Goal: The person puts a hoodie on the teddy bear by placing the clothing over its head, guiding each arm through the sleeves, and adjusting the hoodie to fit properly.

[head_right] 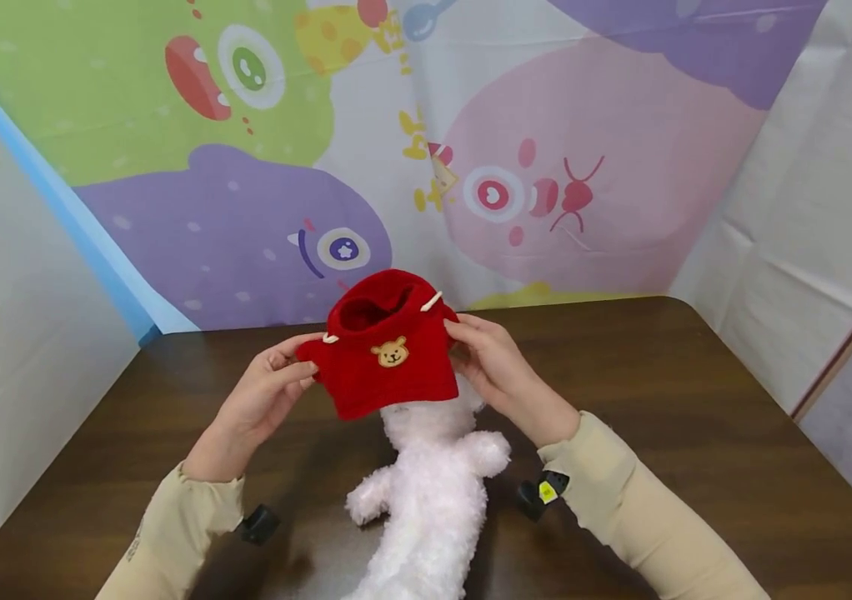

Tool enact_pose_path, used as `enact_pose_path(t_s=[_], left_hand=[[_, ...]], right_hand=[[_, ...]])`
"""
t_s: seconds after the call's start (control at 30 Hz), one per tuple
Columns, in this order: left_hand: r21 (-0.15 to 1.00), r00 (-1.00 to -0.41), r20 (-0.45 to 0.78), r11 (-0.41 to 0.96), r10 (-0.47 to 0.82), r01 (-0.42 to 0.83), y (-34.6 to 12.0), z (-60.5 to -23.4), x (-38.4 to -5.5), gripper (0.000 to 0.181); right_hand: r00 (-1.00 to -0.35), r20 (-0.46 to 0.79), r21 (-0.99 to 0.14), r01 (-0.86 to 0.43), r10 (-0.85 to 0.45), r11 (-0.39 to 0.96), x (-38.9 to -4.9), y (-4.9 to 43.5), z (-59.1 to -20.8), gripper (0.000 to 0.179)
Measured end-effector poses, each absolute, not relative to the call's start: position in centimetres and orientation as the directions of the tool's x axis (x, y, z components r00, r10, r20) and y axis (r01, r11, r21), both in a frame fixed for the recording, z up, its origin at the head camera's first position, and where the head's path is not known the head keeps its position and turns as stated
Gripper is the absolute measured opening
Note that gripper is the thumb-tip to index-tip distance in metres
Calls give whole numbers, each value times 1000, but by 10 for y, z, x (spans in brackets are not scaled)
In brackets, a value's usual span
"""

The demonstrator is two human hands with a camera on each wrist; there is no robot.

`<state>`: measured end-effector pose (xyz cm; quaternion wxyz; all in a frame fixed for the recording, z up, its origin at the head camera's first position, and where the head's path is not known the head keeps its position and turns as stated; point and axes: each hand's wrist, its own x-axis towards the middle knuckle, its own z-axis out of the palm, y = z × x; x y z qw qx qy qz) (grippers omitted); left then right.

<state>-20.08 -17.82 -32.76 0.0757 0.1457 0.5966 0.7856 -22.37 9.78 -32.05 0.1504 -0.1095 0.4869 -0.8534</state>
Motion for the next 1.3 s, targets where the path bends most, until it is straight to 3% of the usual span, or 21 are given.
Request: enact_pose_path(t_s=[0.2, 0.33, 0.53, 0.77, 1.07, 1.3], left_hand=[[970, -973, 74, -244, 218, 19, -172, -331, -202, 19], [978, -989, 44, -209, 139, 14, -170, -334, -204, 22], [983, -997, 48, -181, 56, 37, -171, -338, -204, 29], [981, -997, 72, -179, -30, 76, -175, -338, -209, 25], [985, -981, 132, -89, -139, 145, -181, -332, -212, 27], [996, -994, 77, -35, -75, 80, -179, -342, -214, 27]], right_hand=[[-955, 57, -927, 58, -291, -370, -224, 101, -320, 17], [-971, 72, -974, -20, -228, -224, -225, 109, -324, 12], [-969, 128, -991, -130, -212, -6, -227, 119, -329, 25], [-961, 179, -938, -232, -211, 259, -232, 130, -331, 25], [-957, 102, -917, -196, -271, 347, -238, 156, -322, 29], [-944, 30, -909, -163, -328, 384, -242, 161, -325, 32]])
